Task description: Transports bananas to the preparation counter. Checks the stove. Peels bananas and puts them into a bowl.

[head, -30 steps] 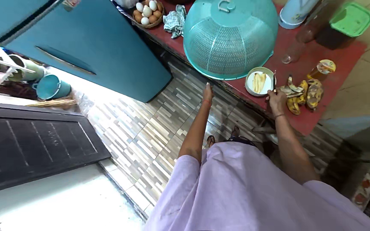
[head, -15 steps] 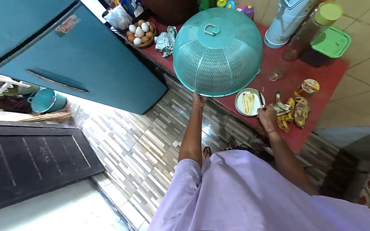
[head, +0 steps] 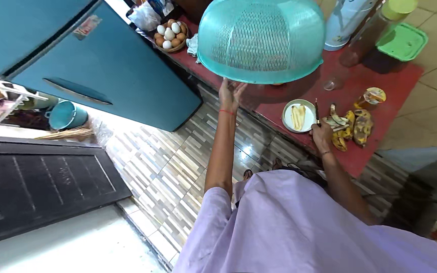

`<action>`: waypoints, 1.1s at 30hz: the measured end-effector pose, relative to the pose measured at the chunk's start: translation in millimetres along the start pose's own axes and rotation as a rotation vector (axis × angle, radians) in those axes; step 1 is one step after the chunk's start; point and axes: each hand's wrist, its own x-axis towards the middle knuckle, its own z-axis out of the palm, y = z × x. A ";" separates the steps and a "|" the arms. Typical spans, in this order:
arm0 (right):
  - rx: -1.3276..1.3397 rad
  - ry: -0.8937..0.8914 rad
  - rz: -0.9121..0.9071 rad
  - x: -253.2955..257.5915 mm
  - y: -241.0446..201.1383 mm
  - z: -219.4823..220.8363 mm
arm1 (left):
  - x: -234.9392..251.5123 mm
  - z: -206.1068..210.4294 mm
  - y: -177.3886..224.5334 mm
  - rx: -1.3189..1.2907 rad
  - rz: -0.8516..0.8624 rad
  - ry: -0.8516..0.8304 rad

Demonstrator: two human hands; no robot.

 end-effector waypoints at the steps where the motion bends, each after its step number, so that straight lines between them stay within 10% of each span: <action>1: 0.000 -0.003 0.000 -0.5 0.0 -0.2 | -2.1 8.3 7.0 -0.021 0.014 -0.022; 33: -0.030 -0.032 -0.006 -8.5 -15.8 -5.4 | -9.8 69.3 35.1 -0.226 0.028 -0.056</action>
